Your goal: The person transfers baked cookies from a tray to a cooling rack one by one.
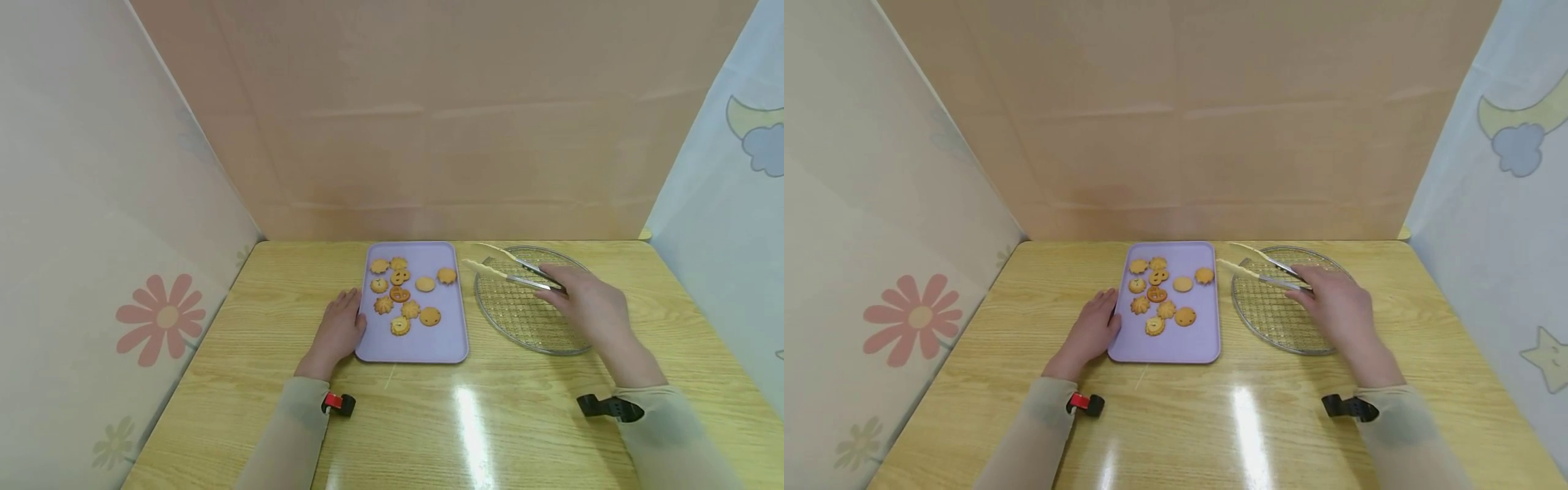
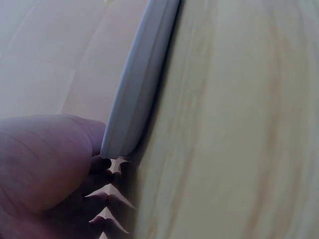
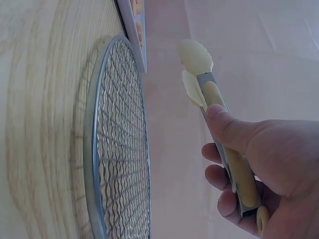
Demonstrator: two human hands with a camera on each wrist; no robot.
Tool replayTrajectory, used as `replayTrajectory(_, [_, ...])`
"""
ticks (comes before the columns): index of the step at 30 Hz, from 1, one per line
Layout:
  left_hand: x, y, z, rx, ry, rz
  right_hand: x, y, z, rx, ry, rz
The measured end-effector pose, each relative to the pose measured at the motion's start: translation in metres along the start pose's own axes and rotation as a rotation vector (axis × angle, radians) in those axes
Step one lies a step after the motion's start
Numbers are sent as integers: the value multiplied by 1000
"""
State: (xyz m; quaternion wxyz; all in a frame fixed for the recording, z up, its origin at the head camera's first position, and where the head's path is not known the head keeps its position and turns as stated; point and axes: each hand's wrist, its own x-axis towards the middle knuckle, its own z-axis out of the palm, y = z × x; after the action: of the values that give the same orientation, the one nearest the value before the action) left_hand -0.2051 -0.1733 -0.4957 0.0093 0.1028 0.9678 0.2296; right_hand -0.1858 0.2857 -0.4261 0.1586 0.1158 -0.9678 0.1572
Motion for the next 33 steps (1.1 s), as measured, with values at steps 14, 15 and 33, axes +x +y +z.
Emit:
replayTrajectory(14, [1,-1,2,4,3,1,2,-25,10,-66,-4,-105])
replayTrajectory(15, [1,-1,2,6,2,0,2,-27,11,-69,-1,-114])
replayTrajectory(33, [0,1,0,2,6,2,6,-46,21,-126,-12,-155])
